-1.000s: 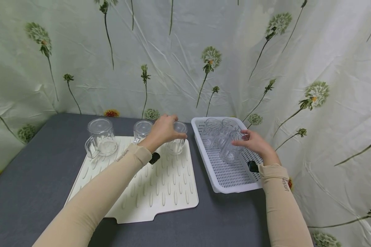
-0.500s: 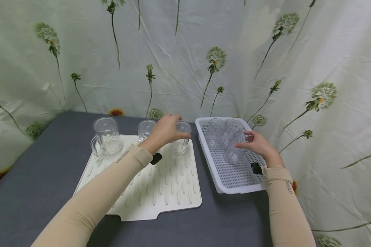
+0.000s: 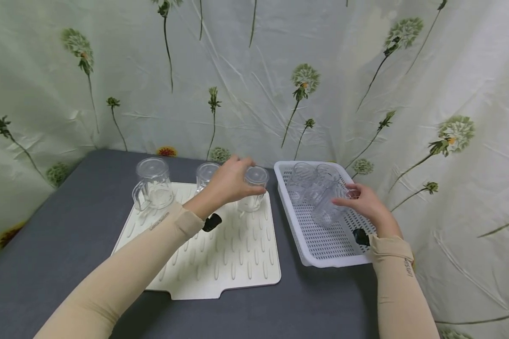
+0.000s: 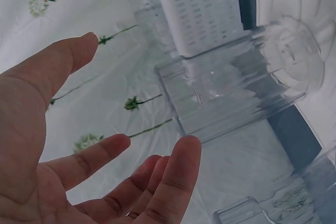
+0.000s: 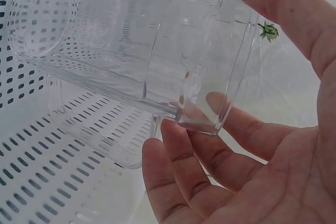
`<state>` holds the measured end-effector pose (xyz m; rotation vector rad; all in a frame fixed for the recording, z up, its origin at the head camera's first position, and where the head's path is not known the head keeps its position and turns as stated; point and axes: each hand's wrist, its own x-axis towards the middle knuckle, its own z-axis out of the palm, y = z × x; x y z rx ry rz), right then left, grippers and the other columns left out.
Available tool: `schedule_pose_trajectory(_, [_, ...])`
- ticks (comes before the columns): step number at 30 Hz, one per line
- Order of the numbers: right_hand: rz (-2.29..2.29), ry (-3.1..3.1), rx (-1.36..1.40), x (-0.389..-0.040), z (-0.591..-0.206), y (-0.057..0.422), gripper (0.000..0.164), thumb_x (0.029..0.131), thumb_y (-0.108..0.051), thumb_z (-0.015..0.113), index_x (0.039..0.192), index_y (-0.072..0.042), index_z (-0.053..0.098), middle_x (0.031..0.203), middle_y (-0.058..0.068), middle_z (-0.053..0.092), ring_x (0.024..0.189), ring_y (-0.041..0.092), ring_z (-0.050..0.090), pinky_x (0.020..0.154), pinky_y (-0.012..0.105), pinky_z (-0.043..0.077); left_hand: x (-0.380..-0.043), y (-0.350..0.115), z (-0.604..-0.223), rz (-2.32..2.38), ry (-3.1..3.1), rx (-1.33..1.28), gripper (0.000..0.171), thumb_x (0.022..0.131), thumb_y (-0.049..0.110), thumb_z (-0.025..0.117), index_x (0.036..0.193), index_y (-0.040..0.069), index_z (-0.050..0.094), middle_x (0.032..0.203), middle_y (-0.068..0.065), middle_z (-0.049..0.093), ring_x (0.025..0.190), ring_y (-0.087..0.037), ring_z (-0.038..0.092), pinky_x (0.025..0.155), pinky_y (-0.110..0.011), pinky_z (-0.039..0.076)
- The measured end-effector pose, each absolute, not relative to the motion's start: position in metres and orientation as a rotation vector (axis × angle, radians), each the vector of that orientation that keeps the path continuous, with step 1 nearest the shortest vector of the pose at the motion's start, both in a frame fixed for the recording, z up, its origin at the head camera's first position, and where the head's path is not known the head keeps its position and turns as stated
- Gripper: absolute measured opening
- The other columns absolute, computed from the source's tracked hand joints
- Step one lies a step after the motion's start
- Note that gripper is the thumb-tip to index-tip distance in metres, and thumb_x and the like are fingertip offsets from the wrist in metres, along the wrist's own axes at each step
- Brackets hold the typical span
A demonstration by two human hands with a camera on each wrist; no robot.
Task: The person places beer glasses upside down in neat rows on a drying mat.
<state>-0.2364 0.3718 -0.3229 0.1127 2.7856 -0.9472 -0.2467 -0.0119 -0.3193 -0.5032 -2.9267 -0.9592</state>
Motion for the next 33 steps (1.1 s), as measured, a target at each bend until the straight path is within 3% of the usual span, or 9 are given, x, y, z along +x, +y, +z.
schedule_pose_trajectory(8, [-0.958,2.806,0.106,-0.228,-0.325,0.379,0.098,0.098,-0.047,0.076,0.164,0.007,0.029,0.16,0.038,0.041,0.145,0.053,0.043,0.12,0.068,0.042,-0.232,-0.017,-0.318,-0.971,-2.904,-0.569,0.077,0.088,0.052,0.087,0.149,0.013,0.06,0.149,-0.017,0.056,0.137,-0.04,0.058,0.111,-0.058,0.053])
schedule_pose_trajectory(18, [-1.031,2.795,0.14,-0.216,-0.322,0.383,0.098,0.1,-0.047,0.075,0.167,0.005,0.026,0.161,0.037,0.04,0.145,0.051,0.043,0.118,0.067,0.043,-0.218,-0.028,-0.321,-1.033,-2.843,-0.638,0.077,0.088,0.051,0.087,0.152,0.016,0.06,0.128,-0.015,0.063,0.109,-0.029,0.06,0.092,-0.049,0.055])
schedule_pose_trajectory(25, [-1.063,2.839,0.099,-0.21,-0.32,0.387,0.094,0.1,-0.044,0.075,0.166,0.005,0.029,0.15,0.032,0.051,0.133,0.042,0.052,0.101,0.046,0.05,-0.21,-0.036,-0.322,-1.064,-2.834,-0.625,0.078,0.089,0.05,0.087,0.154,0.017,0.058,0.128,-0.012,0.063,0.114,-0.029,0.063,0.093,-0.049,0.057])
schedule_pose_trajectory(33, [-1.116,2.834,0.106,-0.202,-0.314,0.385,0.094,0.102,-0.045,0.073,0.167,0.003,0.026,0.152,0.029,0.049,0.132,0.039,0.051,0.104,0.048,0.049,-0.2,-0.045,-0.323,-1.12,-2.838,-0.588,0.077,0.09,0.048,0.085,0.155,0.018,0.056,0.136,-0.012,0.062,0.118,-0.033,0.067,0.095,-0.05,0.059])
